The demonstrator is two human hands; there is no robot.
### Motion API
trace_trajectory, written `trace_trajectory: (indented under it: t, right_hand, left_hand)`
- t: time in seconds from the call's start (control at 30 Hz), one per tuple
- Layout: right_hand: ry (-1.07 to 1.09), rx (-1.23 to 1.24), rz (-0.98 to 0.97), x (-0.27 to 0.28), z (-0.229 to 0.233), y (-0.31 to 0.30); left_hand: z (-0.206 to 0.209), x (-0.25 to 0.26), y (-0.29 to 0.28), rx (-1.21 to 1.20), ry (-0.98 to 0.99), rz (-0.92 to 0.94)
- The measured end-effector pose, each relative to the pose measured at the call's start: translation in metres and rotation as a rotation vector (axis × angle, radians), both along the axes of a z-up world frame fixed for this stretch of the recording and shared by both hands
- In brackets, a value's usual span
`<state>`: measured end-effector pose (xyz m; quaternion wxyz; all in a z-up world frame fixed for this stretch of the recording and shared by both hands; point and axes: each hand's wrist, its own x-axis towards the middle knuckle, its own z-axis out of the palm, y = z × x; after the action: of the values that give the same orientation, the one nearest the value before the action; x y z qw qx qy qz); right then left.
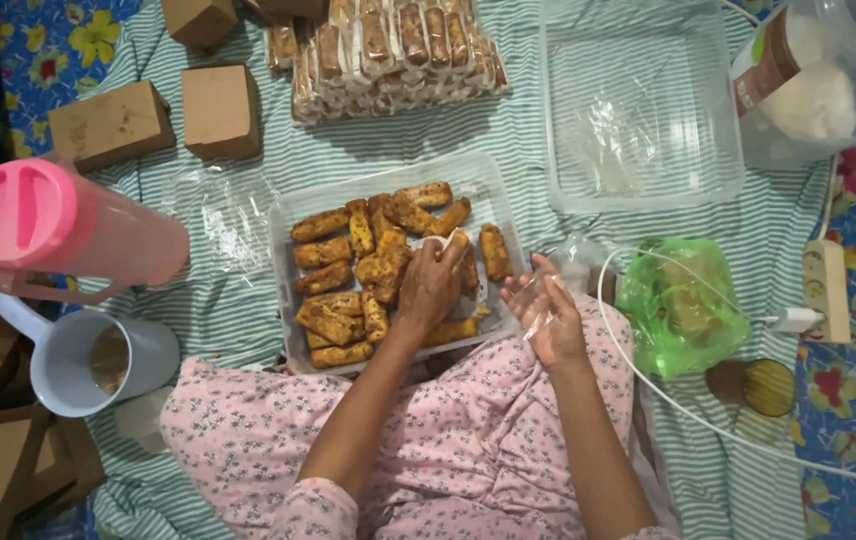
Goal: The person wraps individual pieces of fried food in paper by hand and places them into a plastic container.
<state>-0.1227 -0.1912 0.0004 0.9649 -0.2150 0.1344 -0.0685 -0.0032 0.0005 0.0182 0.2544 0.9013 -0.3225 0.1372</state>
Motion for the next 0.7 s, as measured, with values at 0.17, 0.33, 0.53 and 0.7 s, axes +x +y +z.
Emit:
trace_trajectory:
  t: [0.17, 0.33, 0.53, 0.7]
  right_hand:
    - [0.021, -0.001, -0.009, 0.000, 0.002, 0.001]
    - [0.029, 0.000, -0.014, -0.001, 0.004, 0.001]
    - [0.024, 0.015, -0.009, -0.001, 0.005, 0.001]
    - [0.023, 0.014, -0.019, -0.001, 0.005, 0.001]
  left_hand:
    - [-0.015, 0.003, -0.001, -0.001, -0.044, 0.004]
    - [-0.010, 0.001, 0.000, -0.025, 0.039, 0.003]
    - [-0.002, 0.007, 0.005, 0.021, 0.140, -0.046]
    - [0.001, 0.016, 0.001, 0.155, 0.332, -0.040]
